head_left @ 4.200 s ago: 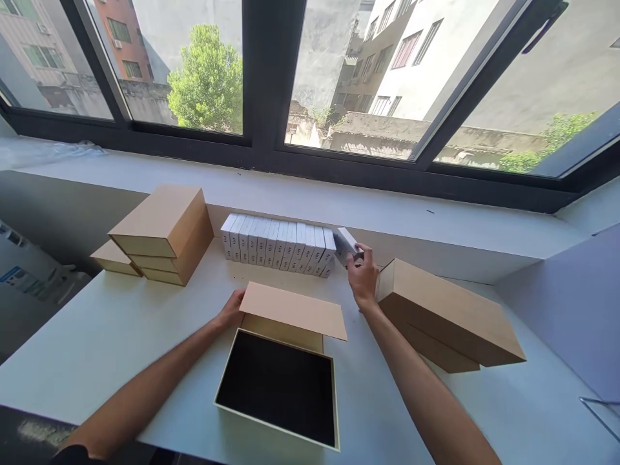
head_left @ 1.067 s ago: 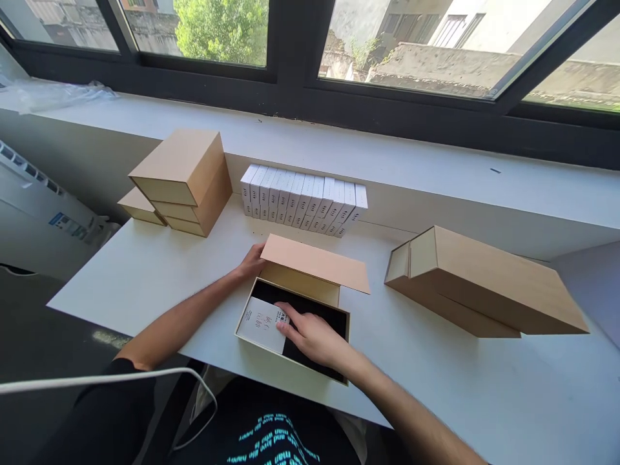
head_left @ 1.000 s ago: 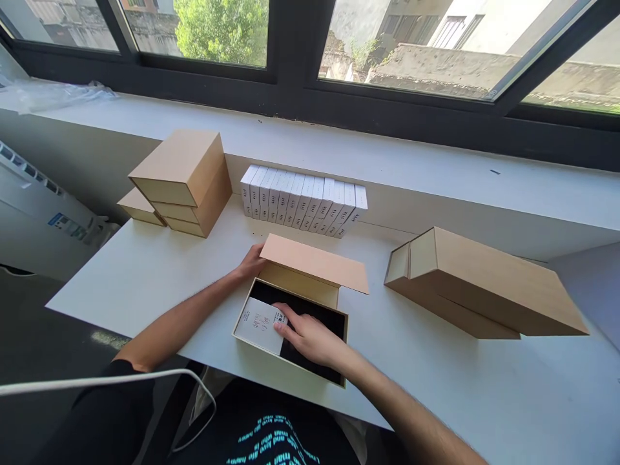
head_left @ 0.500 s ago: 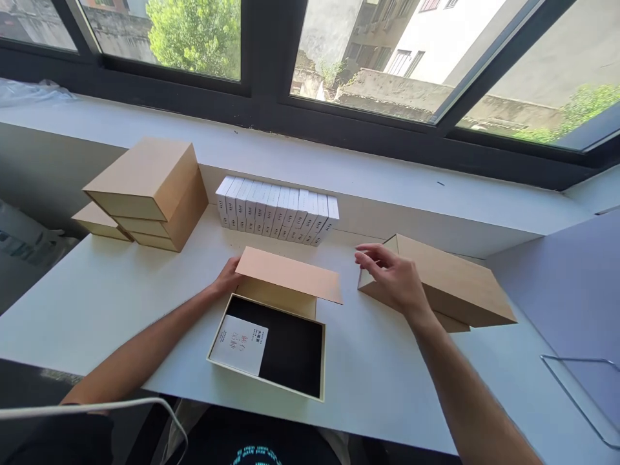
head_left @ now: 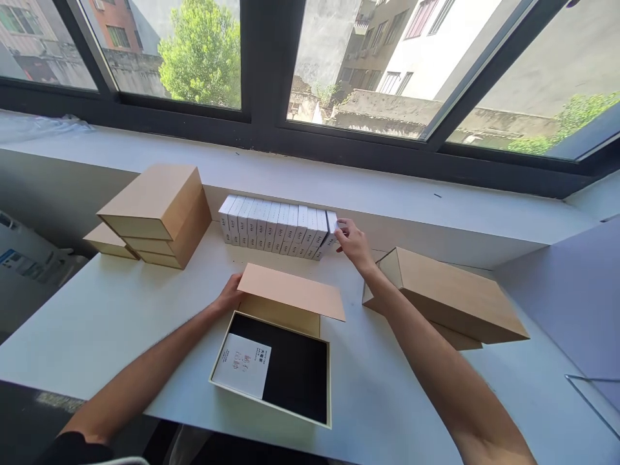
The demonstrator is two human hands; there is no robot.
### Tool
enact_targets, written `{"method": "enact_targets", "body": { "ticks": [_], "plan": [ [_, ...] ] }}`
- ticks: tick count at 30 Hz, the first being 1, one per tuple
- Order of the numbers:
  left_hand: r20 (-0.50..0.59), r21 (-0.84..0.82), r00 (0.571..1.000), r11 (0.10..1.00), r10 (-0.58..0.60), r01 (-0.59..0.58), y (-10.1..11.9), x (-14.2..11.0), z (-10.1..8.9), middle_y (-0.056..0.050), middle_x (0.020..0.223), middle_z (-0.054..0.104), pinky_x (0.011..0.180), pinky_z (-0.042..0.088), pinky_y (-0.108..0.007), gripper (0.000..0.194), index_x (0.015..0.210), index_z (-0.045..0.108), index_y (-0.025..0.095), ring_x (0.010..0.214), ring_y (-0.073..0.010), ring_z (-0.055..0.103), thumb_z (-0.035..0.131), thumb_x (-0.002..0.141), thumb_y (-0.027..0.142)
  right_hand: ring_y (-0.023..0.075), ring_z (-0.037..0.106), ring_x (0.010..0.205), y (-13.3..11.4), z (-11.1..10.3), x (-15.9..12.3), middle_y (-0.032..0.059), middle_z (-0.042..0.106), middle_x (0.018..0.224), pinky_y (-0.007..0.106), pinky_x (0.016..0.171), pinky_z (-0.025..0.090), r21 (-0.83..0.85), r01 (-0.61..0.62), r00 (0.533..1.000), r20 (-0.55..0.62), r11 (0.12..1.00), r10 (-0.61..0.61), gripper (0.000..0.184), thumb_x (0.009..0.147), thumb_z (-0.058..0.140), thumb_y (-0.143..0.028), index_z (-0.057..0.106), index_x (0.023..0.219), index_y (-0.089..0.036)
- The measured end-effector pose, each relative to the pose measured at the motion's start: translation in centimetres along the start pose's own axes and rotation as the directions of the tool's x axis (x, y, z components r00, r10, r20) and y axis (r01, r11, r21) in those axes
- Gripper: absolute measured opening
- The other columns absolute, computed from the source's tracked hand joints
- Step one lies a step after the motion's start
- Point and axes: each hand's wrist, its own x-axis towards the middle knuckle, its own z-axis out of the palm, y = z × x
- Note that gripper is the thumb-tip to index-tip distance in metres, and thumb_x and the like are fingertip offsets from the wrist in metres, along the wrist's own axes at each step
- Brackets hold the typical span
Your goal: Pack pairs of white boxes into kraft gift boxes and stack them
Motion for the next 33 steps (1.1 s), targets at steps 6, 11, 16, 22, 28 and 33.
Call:
{"method": "enact_targets", "body": {
  "ticks": [6, 11, 16, 22, 28, 33],
  "plan": [
    [-0.001, 0.019, 1.0, 1.0, 0.013, -0.013, 0.2, 0.0, 0.0, -0.009, 0.09, 0.077, 0.078, 0.056, -0.034, 0.043, 0.093, 0.074, 0.014, 0.094, -0.0296, 0.07, 0.067, 0.073, 0.052, 0.026, 0.068, 0.097, 0.3, 0.0, -1.0, 0.0162, 0.061, 0.131, 0.028, 0.055, 0.058, 0.018, 0.014, 0.999, 0.047, 1.0, -0.015, 0.067, 0.085, 0.059, -0.052, 0.045, 0.143, -0.021],
    [0.015, -0.002, 1.0, 1.0, 0.007, -0.007, 0.2, -0.1, -0.1, -0.011, 0.091, 0.077, 0.077, 0.056, -0.034, 0.043, 0.091, 0.074, 0.014, 0.092, -0.0296, 0.07, 0.07, 0.072, 0.052, 0.0227, 0.067, 0.072, -0.1, 0.3, -0.7, 0.0127, 0.071, 0.102, 0.033, 0.057, 0.055, -0.037, 0.018, 0.999, -0.042, 0.999, -0.019, 0.051, 0.081, 0.062, -0.038, 0.059, 0.128, -0.018],
    [0.016, -0.026, 1.0, 1.0, 0.011, -0.01, -0.3, 0.0, 0.0, -0.011, 0.095, 0.077, 0.078, 0.056, -0.035, 0.043, 0.091, 0.074, 0.013, 0.092, -0.0298, 0.07, 0.071, 0.073, 0.051, 0.0237, 0.066, 0.079, -1.1, -3.2, -3.1, 0.0092, 0.07, 0.093, 0.036, 0.068, 0.055, -0.049, 0.049, 0.968, -0.242, 0.998, -0.06, 0.038, 0.086, 0.057, -0.044, 0.066, 0.113, -0.019],
    [-0.002, 0.0, 1.0, 1.0, 0.004, -0.004, -0.5, 0.4, -0.4, -0.011, 0.1, 0.076, 0.08, 0.055, -0.036, 0.043, 0.094, 0.073, 0.013, 0.097, -0.031, 0.069, 0.069, 0.072, 0.05, 0.0211, 0.063, 0.091, -7.9, -9.0, -10.1, 0.0033, 0.069, 0.104, 0.035, 0.077, 0.051, -0.025, 0.458, 0.888, -0.04, 0.889, -0.459, 0.017, 0.092, 0.06, -0.04, 0.07, 0.101, -0.03],
    [-0.043, 0.061, 0.999, 0.998, 0.014, -0.011, -0.6, 0.4, -0.9, -0.01, 0.094, 0.076, 0.075, 0.055, -0.032, 0.036, 0.086, 0.071, 0.013, 0.094, -0.0298, 0.069, 0.068, 0.071, 0.045, 0.0192, 0.06, 0.092, -13.3, -3.3, -15.8, 0.0022, 0.069, 0.096, 0.038, 0.093, 0.043, 0.098, 0.847, 0.285, 0.746, 0.523, -0.602, 0.027, 0.091, 0.049, -0.008, 0.068, 0.085, -0.025],
    [-0.048, 0.064, 0.998, 0.997, 0.036, -0.032, -0.6, 0.3, -0.8, -0.009, 0.09, 0.077, 0.069, 0.055, -0.029, 0.036, 0.083, 0.071, 0.012, 0.088, -0.0273, 0.069, 0.07, 0.072, 0.046, 0.0188, 0.063, 0.088, -11.3, 3.1, -18.6, 0.0034, 0.071, 0.084, 0.035, 0.093, 0.044, 0.17, 0.864, 0.114, 0.85, 0.473, -0.514, 0.008, 0.093, 0.06, -0.02, 0.066, 0.09, -0.019]
  ]
}}
